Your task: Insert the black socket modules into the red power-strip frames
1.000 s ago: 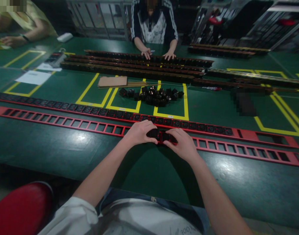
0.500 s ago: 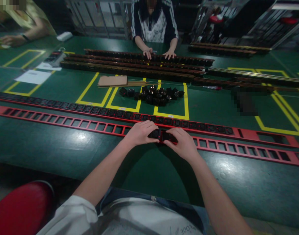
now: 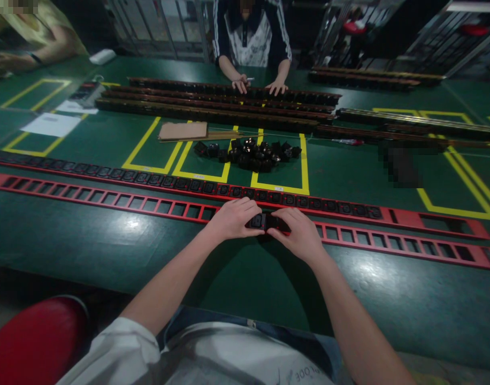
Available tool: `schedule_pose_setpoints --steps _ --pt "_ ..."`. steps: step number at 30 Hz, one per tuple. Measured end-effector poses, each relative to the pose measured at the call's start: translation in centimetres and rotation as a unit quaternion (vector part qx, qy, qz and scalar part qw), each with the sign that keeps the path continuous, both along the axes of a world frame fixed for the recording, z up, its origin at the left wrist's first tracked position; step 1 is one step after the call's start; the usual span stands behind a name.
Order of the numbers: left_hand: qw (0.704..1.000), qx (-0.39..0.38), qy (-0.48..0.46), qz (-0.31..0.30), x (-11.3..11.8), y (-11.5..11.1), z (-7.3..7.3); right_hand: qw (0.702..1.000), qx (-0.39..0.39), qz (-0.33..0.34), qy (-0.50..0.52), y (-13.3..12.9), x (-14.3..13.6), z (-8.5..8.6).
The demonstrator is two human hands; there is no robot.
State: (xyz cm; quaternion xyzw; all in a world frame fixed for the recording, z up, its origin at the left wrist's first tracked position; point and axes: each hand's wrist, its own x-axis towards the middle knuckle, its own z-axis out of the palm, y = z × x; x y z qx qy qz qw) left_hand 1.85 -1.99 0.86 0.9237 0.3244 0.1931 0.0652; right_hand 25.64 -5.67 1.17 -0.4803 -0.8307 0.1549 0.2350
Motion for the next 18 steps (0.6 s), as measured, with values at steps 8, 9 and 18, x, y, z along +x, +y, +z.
schedule_pose_setpoints --steps 8,9,18 --pt "1.0 -0.016 0.011 0.015 -0.18 0.25 0.27 1.0 -0.006 -0.002 -0.002 0.02 0.03 -0.09" --pt "1.0 -0.019 0.012 0.017 -0.18 0.26 0.27 1.0 -0.007 -0.002 -0.002 0.01 0.04 -0.07" --pt "0.998 -0.055 0.025 0.024 -0.09 0.19 0.6 1.0 -0.006 -0.004 -0.008 0.0 -0.03 0.08"
